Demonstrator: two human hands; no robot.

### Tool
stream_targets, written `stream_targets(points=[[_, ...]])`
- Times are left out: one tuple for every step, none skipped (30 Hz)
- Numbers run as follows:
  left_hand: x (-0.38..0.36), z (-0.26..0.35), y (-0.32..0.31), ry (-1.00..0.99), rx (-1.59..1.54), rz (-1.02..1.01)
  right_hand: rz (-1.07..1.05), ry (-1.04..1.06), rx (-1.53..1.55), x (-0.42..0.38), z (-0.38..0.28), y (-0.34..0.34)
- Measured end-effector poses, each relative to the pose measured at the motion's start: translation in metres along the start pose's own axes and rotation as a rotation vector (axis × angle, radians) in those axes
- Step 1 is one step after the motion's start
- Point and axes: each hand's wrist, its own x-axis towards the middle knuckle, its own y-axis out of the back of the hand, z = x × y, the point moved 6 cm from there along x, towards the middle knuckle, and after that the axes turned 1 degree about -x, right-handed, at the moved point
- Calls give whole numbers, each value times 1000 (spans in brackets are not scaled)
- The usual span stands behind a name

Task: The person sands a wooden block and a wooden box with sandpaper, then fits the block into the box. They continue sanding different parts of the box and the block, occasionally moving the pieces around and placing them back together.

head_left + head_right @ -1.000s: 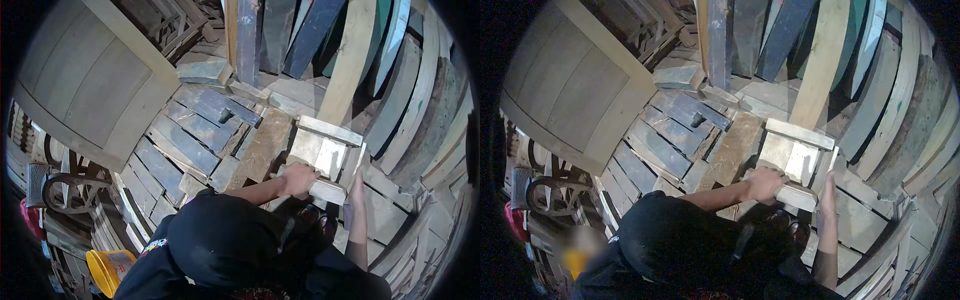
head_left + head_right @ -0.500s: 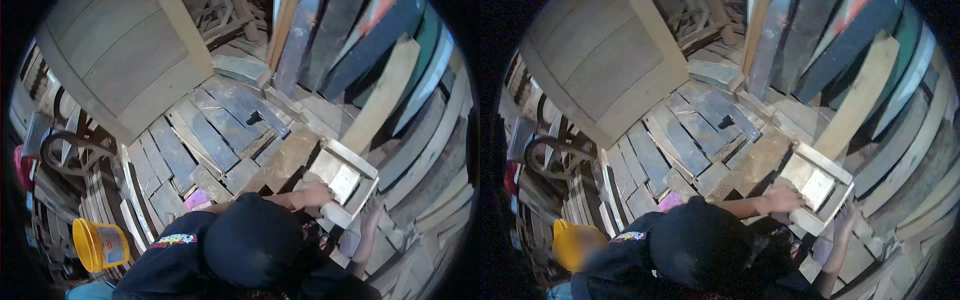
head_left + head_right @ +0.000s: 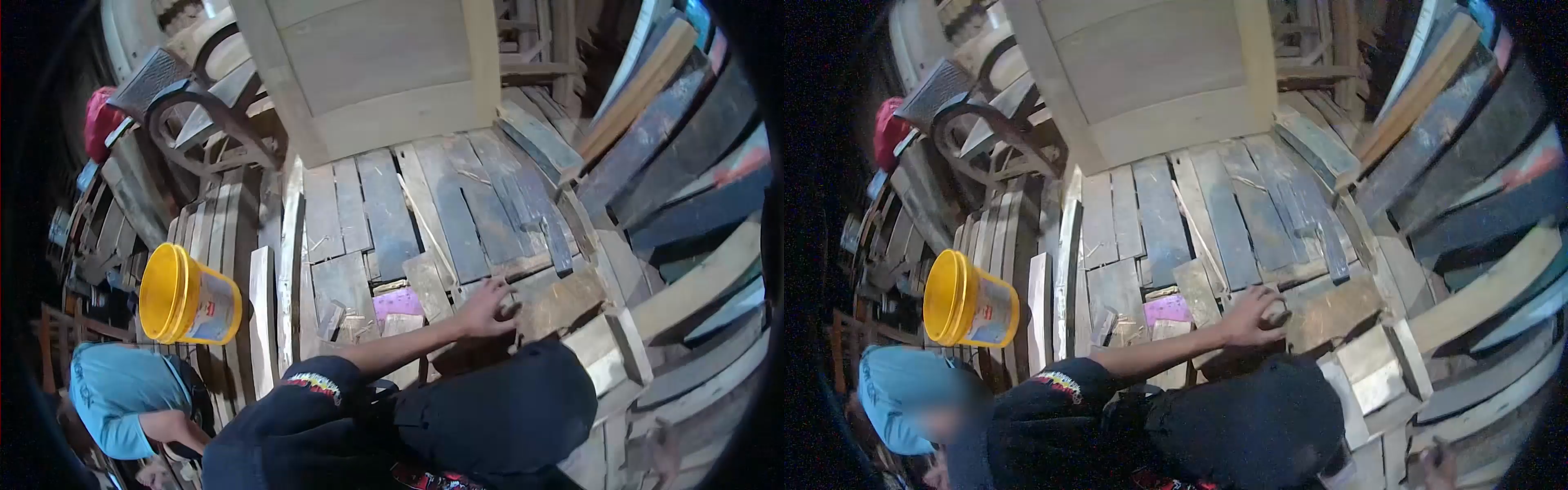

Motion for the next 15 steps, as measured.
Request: stream_targets(points=[[-7,-9,5,51,25,-8,38,9,-21,-3,-5,17],[-17,-19,2,101,45,-27,120,32,-55,-15,-41,34],[-26,-31,-5,89,77,-64,203,53,-92,-28,-76,52],[-31,-42,-11,72,114,-96,286,70,-129,-41,-111,70],[-37,-49,-19,126,104,-137,385,193,-60,-41,-107,78],[-39,-50,-27,180,134,-143,381,141,-154,-55,-159,80],[-42,-47,-31,241,167,-142,343,177,-178,-57,-178,81],[-43,-43,-31,307,206,-135,290,176,-206,-53,-189,83],[-37,-26,-27,274,239,-110,237,176,-233,-48,-201,86],[-34,-22,-30,265,265,-136,172,133,-261,-41,-207,89],[-32,-20,-31,257,297,-163,105,85,-323,-22,-208,96],[-32,-20,-32,257,333,-191,34,41,-388,-5,-210,103],[-32,-18,-29,243,312,-167,-40,-3,-495,26,-209,116],[-33,-16,-29,253,315,-184,-118,-41,-602,59,-210,123],[-30,-15,-28,259,327,-198,-58,42,-590,98,-223,128]])
